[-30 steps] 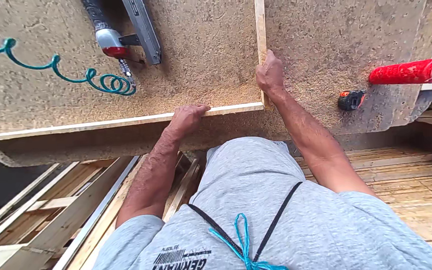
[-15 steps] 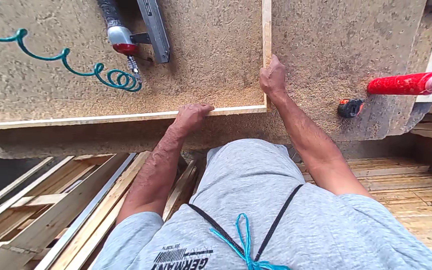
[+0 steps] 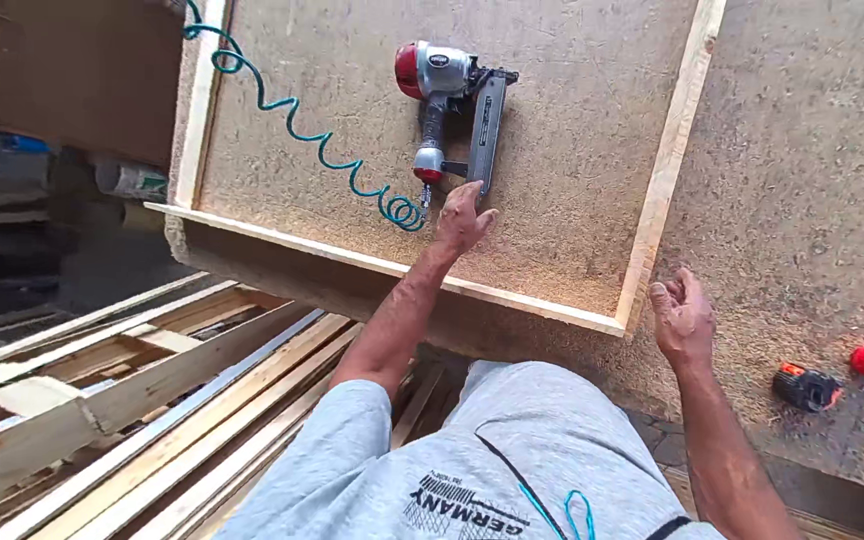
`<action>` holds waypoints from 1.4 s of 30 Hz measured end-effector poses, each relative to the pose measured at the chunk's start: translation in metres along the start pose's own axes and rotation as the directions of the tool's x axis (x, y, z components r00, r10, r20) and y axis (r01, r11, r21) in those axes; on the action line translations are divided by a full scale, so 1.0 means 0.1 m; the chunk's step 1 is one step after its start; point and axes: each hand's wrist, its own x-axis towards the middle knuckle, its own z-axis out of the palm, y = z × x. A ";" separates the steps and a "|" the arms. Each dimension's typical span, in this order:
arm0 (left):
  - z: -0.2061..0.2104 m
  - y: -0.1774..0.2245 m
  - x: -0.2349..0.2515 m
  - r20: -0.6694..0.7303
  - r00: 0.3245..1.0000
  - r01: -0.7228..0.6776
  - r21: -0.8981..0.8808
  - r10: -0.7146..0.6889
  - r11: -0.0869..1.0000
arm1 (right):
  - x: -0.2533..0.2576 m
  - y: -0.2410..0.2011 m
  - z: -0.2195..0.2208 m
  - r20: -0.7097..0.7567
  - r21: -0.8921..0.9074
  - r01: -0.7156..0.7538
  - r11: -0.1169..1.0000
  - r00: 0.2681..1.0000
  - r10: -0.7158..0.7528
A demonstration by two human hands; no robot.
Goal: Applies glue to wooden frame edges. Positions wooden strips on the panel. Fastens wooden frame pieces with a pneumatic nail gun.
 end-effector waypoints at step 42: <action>0.34 2.12 -2.87 0.221 0.790 0.024 -0.943 0.572 0.332 | -1.06 0.89 -2.09 0.147 0.984 -0.038 0.176 0.733 -0.664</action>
